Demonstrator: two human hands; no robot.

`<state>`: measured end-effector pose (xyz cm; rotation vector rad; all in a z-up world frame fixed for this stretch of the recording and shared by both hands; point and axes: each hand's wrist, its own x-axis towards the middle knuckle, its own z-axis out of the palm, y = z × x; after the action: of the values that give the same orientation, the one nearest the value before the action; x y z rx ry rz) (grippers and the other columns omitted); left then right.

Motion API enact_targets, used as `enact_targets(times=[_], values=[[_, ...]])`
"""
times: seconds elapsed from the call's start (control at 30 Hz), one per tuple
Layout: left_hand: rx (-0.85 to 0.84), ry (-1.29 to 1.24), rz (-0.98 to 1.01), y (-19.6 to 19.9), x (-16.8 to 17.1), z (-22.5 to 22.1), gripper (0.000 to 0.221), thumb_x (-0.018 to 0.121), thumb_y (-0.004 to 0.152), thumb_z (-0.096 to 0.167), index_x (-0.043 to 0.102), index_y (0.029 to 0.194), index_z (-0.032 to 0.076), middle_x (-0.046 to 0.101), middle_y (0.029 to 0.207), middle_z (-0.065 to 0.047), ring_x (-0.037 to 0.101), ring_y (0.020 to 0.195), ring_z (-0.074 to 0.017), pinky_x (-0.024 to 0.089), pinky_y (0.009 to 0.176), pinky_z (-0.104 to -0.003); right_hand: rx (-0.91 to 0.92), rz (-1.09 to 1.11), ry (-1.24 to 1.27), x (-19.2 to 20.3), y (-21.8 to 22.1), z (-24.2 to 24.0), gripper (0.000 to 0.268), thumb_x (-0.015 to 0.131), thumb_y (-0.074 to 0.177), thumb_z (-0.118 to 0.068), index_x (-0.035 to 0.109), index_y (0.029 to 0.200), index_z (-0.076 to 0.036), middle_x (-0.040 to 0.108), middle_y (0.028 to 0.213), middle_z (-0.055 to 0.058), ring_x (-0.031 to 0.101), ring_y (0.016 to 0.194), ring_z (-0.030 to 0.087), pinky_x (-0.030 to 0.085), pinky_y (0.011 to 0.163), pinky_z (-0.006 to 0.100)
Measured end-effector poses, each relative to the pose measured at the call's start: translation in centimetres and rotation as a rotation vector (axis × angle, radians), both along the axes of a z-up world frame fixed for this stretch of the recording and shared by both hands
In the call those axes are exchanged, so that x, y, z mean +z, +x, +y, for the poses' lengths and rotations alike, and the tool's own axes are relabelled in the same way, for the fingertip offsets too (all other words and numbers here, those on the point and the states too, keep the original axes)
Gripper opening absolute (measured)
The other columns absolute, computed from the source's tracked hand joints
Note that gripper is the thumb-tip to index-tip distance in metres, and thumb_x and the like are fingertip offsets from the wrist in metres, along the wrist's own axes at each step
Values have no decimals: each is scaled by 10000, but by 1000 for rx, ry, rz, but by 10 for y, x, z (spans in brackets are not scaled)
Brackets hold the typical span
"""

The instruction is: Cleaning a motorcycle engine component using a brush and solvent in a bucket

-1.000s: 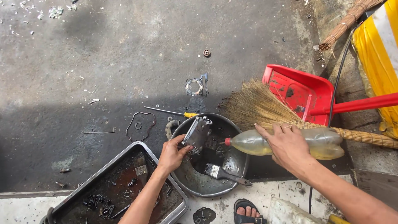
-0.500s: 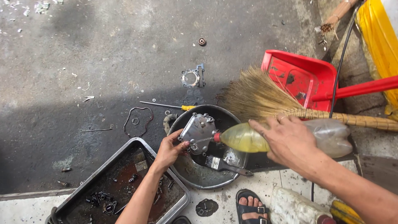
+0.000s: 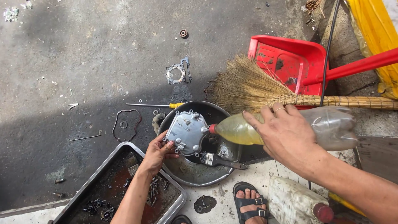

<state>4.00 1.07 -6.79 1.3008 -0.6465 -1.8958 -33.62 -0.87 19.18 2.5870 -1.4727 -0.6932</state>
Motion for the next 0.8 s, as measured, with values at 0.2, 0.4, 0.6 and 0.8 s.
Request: enact_targets(times=[0.2, 0.4, 0.6, 0.8], values=[[-4, -10, 7, -4, 28, -2, 596, 686, 903, 69, 513, 1473, 77, 740, 1041, -205, 768, 749, -394, 677, 630, -456, 22, 58, -248, 9, -10, 1, 669, 745, 727, -301, 576, 1371, -226, 669, 1066, 155, 652, 1063, 332, 505, 937, 458], [-276, -113, -480, -25, 93, -12, 581, 706, 843, 26, 615, 1412, 96, 776, 1195, -110, 728, 945, -191, 630, 874, -319, -16, -21, -228, 26, -6, 2, 793, 703, 655, -301, 525, 1424, -218, 642, 1001, 81, 640, 876, 252, 517, 728, 374], [-629, -1009, -1184, -43, 114, -4, 420, 652, 766, -47, 770, 1126, 133, 698, 1087, -76, 713, 620, -228, 634, 626, -357, 37, -14, -124, 25, -2, 7, 754, 712, 686, -291, 535, 1411, -179, 687, 986, 92, 659, 871, 260, 532, 784, 396], [-701, -1540, -1287, -28, 84, 10, 198, 710, 851, 100, 765, 1039, 133, 737, 1027, 0, 656, 1215, -287, 584, 999, -379, 58, -80, -28, 21, 14, 14, 663, 637, 772, -217, 523, 1421, -140, 668, 976, 129, 639, 780, 255, 520, 726, 406]])
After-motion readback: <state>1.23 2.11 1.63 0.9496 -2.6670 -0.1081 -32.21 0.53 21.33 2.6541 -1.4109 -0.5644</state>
